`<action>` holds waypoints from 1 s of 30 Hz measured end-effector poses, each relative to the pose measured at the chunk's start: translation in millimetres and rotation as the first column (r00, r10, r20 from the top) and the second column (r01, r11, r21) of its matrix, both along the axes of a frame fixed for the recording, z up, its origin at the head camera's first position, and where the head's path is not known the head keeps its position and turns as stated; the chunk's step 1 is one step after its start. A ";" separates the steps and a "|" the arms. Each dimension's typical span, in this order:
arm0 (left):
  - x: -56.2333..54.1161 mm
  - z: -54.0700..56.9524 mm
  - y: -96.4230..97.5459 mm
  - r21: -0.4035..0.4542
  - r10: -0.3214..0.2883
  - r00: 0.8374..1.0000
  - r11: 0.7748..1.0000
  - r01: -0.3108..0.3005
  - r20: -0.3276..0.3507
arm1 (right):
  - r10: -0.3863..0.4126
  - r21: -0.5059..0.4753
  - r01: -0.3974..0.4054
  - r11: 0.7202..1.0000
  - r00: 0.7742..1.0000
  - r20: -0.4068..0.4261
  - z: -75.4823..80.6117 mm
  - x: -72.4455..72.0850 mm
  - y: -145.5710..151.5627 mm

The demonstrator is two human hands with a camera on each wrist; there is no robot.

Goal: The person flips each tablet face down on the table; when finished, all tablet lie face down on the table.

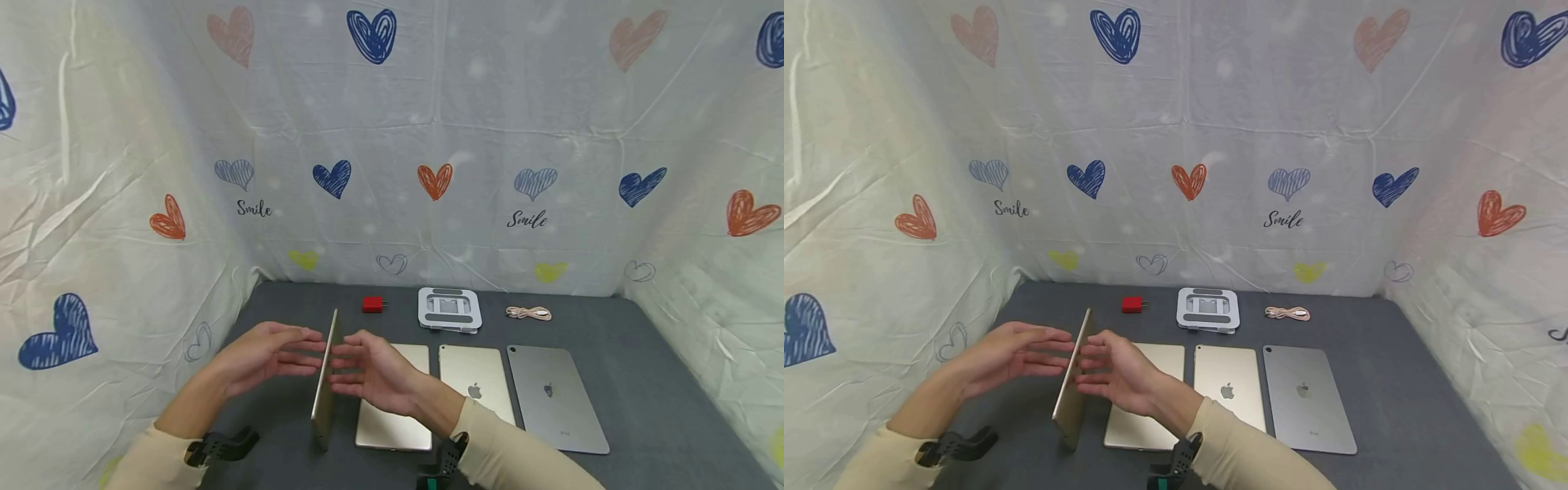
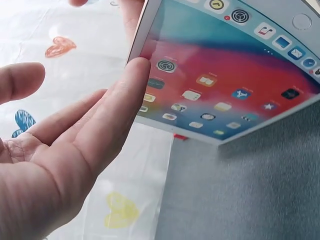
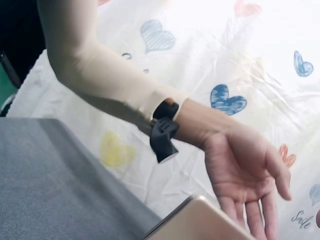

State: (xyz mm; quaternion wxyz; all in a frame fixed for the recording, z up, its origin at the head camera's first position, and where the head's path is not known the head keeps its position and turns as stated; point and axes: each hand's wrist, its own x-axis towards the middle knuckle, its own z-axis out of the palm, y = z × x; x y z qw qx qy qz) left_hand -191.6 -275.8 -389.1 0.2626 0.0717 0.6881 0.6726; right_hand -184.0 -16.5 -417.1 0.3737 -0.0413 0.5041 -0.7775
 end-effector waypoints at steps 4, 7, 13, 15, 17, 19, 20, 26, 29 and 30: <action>1.6 -0.4 -9.5 0.015 0.000 1.000 1.000 0.000 -0.001 | 0.007 0.005 -0.007 1.000 1.000 0.000 -7.4 -0.4 -5.4; 3.0 -1.4 -17.3 0.026 0.009 1.000 1.000 -0.009 0.006 | 0.007 0.016 -0.007 1.000 1.000 0.000 -14.6 -0.5 -8.8; 6.4 -5.6 -34.8 0.032 0.027 1.000 0.999 -0.027 0.006 | 0.013 0.054 -0.013 0.998 1.000 0.004 -26.2 -0.8 -11.1; 7.4 -8.0 -40.4 0.018 0.032 0.999 0.999 -0.033 0.007 | 0.006 0.068 -0.007 0.998 1.000 0.008 -30.7 -1.7 -10.5; 8.1 -10.9 -45.5 -0.002 0.043 0.999 0.999 -0.043 0.011 | 0.004 0.083 -0.005 0.997 1.000 0.014 -35.6 -2.7 -9.3; 9.1 -13.7 -49.9 -0.028 0.058 0.998 0.998 -0.057 0.017 | 0.009 0.096 -0.011 0.995 1.000 0.019 -41.3 -3.8 -7.8; 9.5 -15.3 -52.0 -0.039 0.065 0.998 0.997 -0.064 0.021 | 0.014 0.102 -0.017 0.995 1.000 0.022 -44.1 -4.3 -7.1; 9.9 -27.9 -61.1 -0.099 0.110 0.993 0.990 -0.105 0.042 | 0.021 0.121 -0.026 0.992 0.999 0.036 -56.0 -4.1 -2.8; 9.4 -36.2 -63.5 -0.130 0.133 0.990 0.984 -0.125 0.056 | 0.009 0.131 -0.015 0.991 0.999 0.046 -60.0 -3.0 -0.8; 9.0 -39.5 -63.9 -0.141 0.141 0.988 0.981 -0.131 0.061 | 0.004 0.135 -0.011 0.991 0.999 0.051 -60.9 -2.7 0.1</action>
